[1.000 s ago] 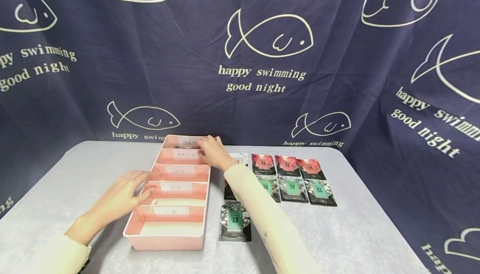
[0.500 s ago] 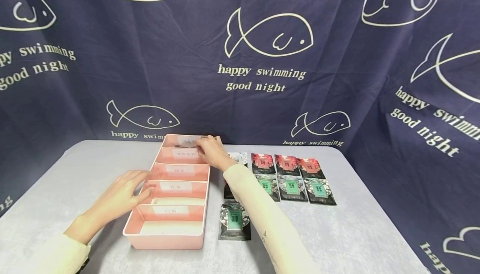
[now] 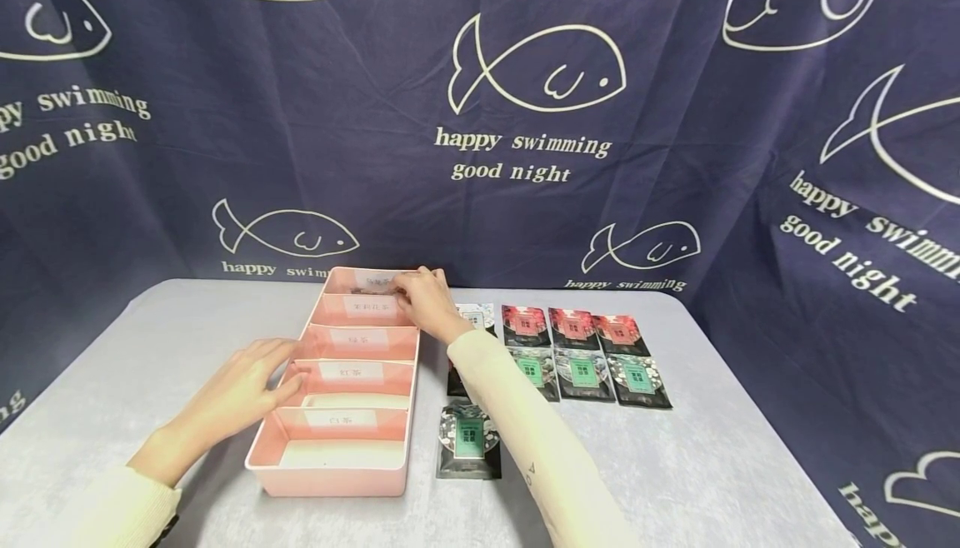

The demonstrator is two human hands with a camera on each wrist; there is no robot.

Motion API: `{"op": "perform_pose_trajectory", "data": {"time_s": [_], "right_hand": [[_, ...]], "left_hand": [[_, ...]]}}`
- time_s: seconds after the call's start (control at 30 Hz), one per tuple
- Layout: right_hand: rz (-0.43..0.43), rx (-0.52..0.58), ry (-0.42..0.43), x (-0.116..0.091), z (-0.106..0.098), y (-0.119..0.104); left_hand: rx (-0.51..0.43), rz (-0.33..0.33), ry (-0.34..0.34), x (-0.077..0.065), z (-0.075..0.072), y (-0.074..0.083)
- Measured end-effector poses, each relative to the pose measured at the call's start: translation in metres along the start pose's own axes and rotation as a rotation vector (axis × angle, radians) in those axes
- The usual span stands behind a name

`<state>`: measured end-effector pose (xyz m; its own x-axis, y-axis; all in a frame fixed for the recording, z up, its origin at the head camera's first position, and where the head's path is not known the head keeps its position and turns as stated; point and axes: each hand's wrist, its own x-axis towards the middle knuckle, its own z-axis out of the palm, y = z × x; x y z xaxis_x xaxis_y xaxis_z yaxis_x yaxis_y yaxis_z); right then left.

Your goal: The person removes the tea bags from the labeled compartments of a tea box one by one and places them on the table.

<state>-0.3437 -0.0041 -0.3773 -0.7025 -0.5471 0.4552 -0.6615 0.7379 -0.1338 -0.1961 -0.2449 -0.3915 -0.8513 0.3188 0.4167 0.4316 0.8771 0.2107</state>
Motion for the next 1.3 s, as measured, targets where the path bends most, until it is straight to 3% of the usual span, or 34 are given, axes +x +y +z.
{"op": "perform_pose_trajectory", "data": {"time_s": [0.47,0.77,1.1,1.3], "right_hand": [[0.076,-0.001,0.106,0.003,-0.011,-0.001],[0.13,0.081,0.1,0.006,-0.03,0.0],[0.133,0.14,0.136,0.007,-0.048,0.005],[0.149,0.215,0.097,0.001,-0.062,0.007]], "left_hand": [[0.0,-0.004,-0.02,0.002,-0.002,0.002],[0.0,-0.004,-0.023,0.001,-0.002,0.002],[-0.001,0.001,-0.01,0.001,-0.002,0.003],[-0.001,0.005,-0.01,0.001,-0.002,0.003]]}}
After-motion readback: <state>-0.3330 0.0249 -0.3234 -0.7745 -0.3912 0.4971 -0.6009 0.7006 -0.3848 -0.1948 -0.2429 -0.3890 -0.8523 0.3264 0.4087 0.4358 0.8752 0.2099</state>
